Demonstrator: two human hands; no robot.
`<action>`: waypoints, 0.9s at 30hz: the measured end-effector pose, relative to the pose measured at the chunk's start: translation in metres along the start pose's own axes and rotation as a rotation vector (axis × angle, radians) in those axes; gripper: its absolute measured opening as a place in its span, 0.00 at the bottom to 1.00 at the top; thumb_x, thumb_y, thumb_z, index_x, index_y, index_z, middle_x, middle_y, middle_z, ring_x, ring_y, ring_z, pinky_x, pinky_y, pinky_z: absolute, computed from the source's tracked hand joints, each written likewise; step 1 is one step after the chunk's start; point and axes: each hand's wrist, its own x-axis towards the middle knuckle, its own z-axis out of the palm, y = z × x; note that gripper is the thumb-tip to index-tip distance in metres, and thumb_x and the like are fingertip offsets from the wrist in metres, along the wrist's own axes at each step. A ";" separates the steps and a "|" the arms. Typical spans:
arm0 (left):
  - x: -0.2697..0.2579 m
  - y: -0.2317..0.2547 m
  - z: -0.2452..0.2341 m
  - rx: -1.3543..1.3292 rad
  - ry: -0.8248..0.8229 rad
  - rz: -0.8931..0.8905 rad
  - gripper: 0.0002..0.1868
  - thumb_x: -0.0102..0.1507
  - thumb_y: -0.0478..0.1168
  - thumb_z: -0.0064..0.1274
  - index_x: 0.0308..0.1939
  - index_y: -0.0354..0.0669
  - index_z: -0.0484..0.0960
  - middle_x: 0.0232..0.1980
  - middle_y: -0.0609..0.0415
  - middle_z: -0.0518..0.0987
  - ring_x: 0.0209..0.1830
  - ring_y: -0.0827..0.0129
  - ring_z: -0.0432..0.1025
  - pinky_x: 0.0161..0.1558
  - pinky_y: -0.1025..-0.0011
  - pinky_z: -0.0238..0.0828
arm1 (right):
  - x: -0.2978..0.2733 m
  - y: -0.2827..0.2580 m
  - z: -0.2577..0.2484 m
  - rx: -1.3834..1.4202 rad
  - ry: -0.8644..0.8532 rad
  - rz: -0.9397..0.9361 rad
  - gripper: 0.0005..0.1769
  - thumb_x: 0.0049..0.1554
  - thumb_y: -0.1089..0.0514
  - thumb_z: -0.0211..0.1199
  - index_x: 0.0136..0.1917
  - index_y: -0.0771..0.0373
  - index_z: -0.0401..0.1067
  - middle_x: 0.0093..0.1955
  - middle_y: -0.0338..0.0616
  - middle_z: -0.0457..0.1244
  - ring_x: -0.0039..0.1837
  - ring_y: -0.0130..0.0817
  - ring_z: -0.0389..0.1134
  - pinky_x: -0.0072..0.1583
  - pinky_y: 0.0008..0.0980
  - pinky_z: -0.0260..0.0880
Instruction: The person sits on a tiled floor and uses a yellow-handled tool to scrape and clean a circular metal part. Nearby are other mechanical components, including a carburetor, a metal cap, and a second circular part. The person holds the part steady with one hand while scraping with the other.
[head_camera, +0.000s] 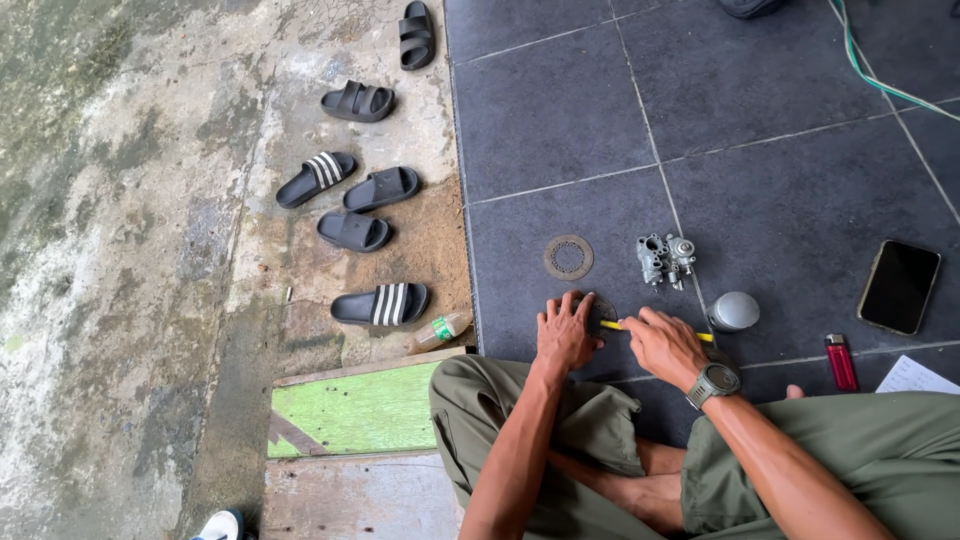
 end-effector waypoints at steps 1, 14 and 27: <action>0.000 0.001 -0.001 0.003 -0.001 0.002 0.47 0.55 0.54 0.65 0.75 0.53 0.60 0.68 0.55 0.60 0.68 0.50 0.57 0.61 0.53 0.61 | 0.000 0.001 -0.001 0.002 0.002 0.002 0.14 0.61 0.54 0.49 0.54 0.51 0.74 0.41 0.38 0.59 0.42 0.43 0.68 0.44 0.43 0.71; 0.000 0.001 0.000 0.016 0.009 -0.006 0.46 0.56 0.55 0.65 0.76 0.54 0.63 0.68 0.55 0.59 0.67 0.51 0.57 0.59 0.55 0.62 | -0.001 0.001 -0.001 -0.010 0.026 -0.003 0.14 0.62 0.55 0.48 0.54 0.53 0.74 0.41 0.39 0.59 0.42 0.43 0.68 0.44 0.43 0.71; 0.002 0.005 -0.010 0.017 -0.029 -0.023 0.45 0.57 0.54 0.64 0.76 0.54 0.63 0.69 0.55 0.59 0.68 0.51 0.56 0.60 0.54 0.62 | 0.003 0.006 0.000 -0.023 0.107 0.039 0.12 0.62 0.55 0.49 0.51 0.52 0.74 0.39 0.38 0.59 0.39 0.44 0.67 0.42 0.43 0.70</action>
